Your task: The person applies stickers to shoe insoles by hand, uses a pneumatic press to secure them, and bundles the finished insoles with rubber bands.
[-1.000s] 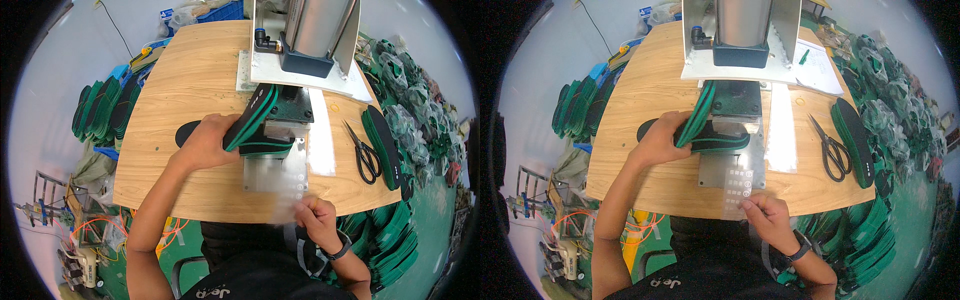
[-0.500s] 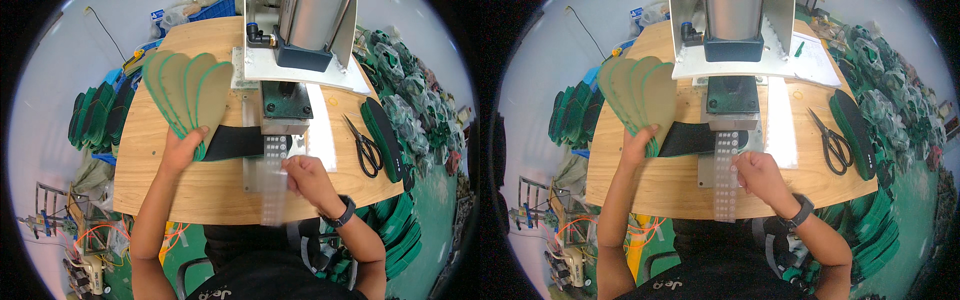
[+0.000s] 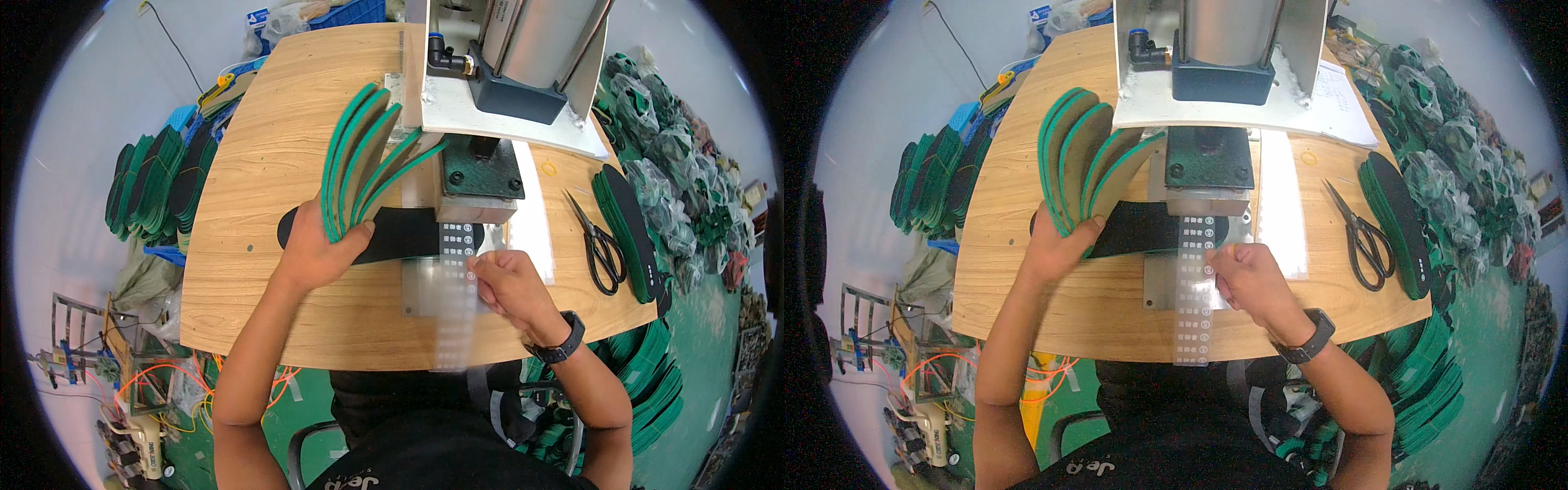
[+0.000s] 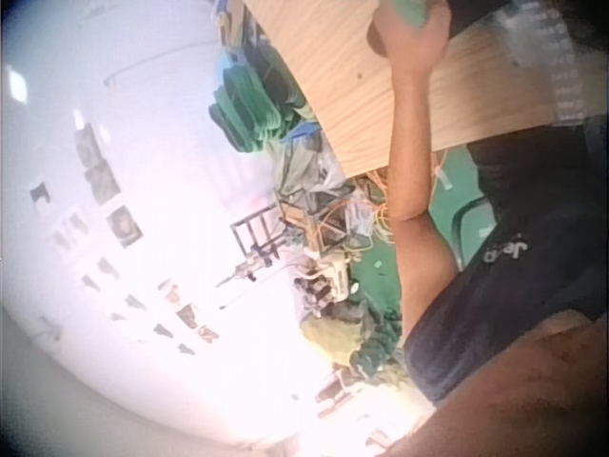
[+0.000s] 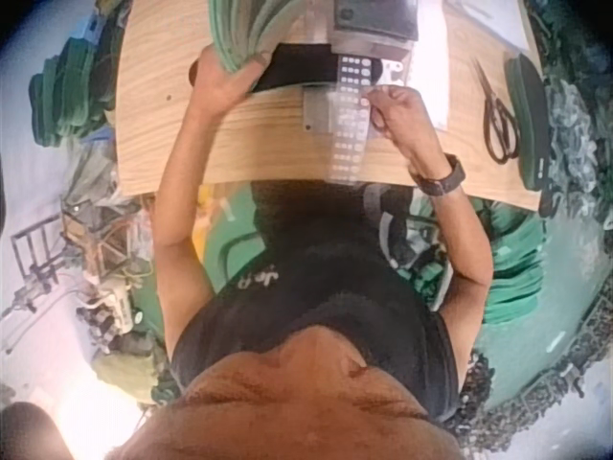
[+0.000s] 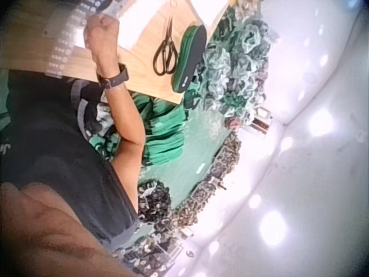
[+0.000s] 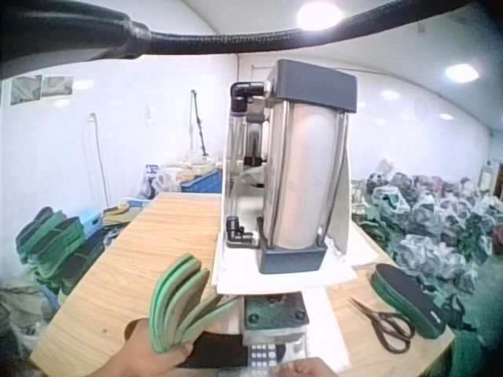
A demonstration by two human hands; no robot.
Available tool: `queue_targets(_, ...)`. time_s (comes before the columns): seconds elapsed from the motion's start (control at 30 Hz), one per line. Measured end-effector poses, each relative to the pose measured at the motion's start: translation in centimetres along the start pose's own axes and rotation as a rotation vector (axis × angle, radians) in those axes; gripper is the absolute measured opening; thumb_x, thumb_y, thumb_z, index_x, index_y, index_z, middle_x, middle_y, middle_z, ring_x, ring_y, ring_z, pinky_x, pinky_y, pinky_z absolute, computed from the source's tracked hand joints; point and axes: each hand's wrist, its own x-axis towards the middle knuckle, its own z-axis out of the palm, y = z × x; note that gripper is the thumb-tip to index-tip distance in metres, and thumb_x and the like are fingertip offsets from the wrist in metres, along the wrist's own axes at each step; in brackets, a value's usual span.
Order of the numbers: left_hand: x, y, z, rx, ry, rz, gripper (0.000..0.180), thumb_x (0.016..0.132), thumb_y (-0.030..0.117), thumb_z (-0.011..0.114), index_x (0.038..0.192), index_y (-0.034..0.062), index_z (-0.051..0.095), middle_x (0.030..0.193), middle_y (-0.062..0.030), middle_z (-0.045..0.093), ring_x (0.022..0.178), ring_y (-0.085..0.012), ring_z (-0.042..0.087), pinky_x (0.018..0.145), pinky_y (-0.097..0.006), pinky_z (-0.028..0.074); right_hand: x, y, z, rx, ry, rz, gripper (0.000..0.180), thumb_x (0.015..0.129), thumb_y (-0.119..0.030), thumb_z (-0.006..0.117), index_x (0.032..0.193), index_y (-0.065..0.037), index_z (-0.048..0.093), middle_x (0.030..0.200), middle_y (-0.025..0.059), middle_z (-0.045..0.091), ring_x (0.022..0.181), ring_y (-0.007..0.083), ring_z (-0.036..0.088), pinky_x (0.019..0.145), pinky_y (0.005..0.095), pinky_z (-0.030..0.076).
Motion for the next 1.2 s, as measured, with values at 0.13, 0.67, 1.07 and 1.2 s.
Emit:
queue_targets(0.13,0.1,0.0,0.1,-0.012,-0.012,0.021,0.036,0.074,0.012,0.065,0.107,-0.0001,0.056,0.081,-0.0171,0.063,0.072,-0.0293,0.060,0.072,-0.035,0.049,-0.1,-0.1,0.0,-0.004,0.010,0.016,0.030,0.093,-0.021,0.056,0.068,-0.004,0.056,0.047,-0.0001,0.046,0.037,0.0071,0.036,0.036,0.0230,0.027)
queue_targets(0.67,0.0,0.7,0.3,0.227,-0.135,-0.005,0.057,0.069,0.016,0.067,0.123,0.0048,0.051,0.099,-0.0210,0.062,0.095,-0.0371,0.058,0.084,-0.041,0.046,-0.1,0.4,0.1,0.006,0.016,-0.010,0.029,0.094,-0.023,0.056,0.073,-0.002,0.058,0.050,0.0001,0.047,0.040,0.0067,0.038,0.037,0.0221,0.029)
queue_targets(1.07,0.6,0.9,1.4,0.561,-0.288,0.202,0.089,0.063,0.028,0.077,0.139,0.0015,0.038,0.108,-0.0210,0.059,0.105,-0.0376,0.052,0.097,-0.041,0.038,-1.3,0.7,0.4,-0.085,0.042,-0.107,0.024,0.093,-0.018,0.053,0.080,0.000,0.061,0.055,0.0009,0.052,0.045,0.0066,0.045,0.042,0.0214,0.035)
queue_targets(1.2,0.3,1.1,0.8,0.527,-0.252,0.219,0.076,0.068,0.026,0.070,0.134,0.0000,0.043,0.102,-0.0211,0.061,0.099,-0.0361,0.056,0.092,-0.041,0.041,-5.2,1.1,1.7,-0.268,-0.147,-0.220,0.021,0.094,-0.014,0.050,0.086,0.000,0.063,0.062,0.0019,0.055,0.055,0.0073,0.051,0.050,0.0241,0.042)
